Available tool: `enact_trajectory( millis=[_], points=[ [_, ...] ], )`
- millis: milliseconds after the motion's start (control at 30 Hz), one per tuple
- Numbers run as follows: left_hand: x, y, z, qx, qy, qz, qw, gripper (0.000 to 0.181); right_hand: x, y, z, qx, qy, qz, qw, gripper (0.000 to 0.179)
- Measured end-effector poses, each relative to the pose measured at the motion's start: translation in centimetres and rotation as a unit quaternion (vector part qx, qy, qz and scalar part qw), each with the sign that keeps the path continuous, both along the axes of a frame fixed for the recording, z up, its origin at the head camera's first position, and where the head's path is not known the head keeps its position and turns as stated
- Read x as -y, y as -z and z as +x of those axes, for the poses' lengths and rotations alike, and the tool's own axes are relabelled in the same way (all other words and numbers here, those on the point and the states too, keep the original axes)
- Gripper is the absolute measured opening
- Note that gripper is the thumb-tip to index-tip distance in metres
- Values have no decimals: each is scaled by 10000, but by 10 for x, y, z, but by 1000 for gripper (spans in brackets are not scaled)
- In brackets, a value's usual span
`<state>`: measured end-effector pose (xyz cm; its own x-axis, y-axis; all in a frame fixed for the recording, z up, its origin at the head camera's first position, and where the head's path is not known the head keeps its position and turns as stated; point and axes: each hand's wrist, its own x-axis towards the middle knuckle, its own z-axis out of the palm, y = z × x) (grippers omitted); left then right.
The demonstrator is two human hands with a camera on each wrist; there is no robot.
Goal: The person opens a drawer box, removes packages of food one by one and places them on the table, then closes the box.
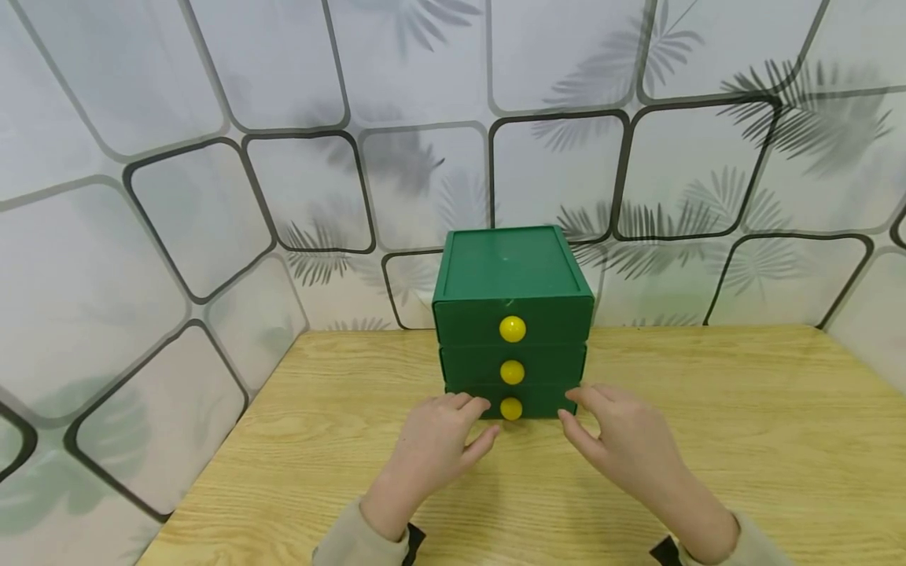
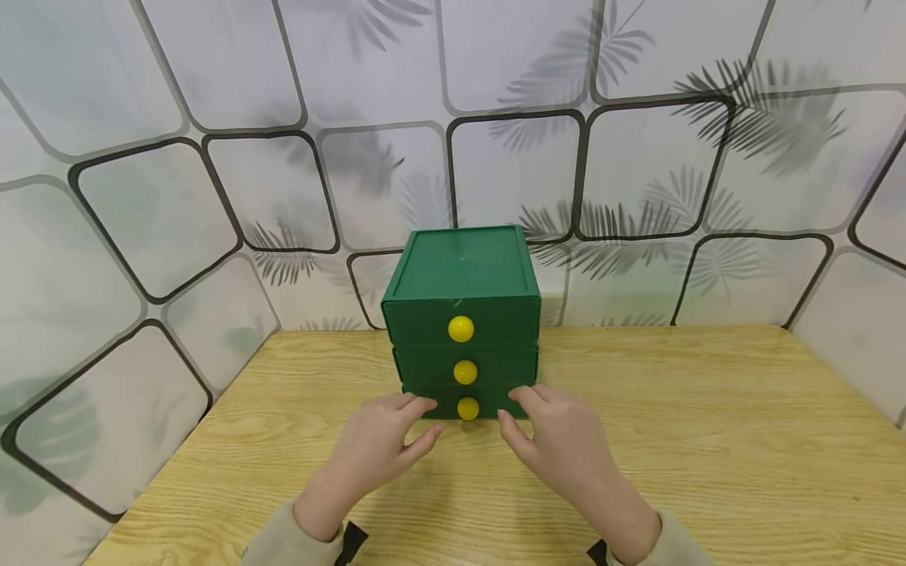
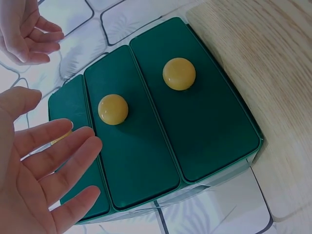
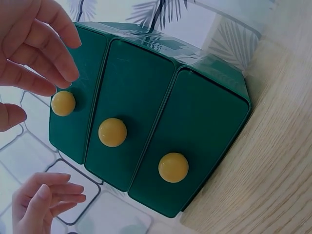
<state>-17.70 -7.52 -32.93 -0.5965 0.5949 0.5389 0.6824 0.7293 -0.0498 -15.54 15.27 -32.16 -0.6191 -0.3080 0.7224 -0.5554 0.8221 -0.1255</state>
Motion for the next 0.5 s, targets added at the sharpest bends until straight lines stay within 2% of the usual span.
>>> enact_trajectory(
  millis=[300, 500],
  points=[
    [1, 0, -1, -101, 85, 256, 9996, 21, 2, 1, 0, -55, -46, 0, 10000, 13],
    [0, -2, -1, -311, 166, 495, 9982, 19, 2, 1, 0, -32, -28, 4, 10000, 12]
  ],
)
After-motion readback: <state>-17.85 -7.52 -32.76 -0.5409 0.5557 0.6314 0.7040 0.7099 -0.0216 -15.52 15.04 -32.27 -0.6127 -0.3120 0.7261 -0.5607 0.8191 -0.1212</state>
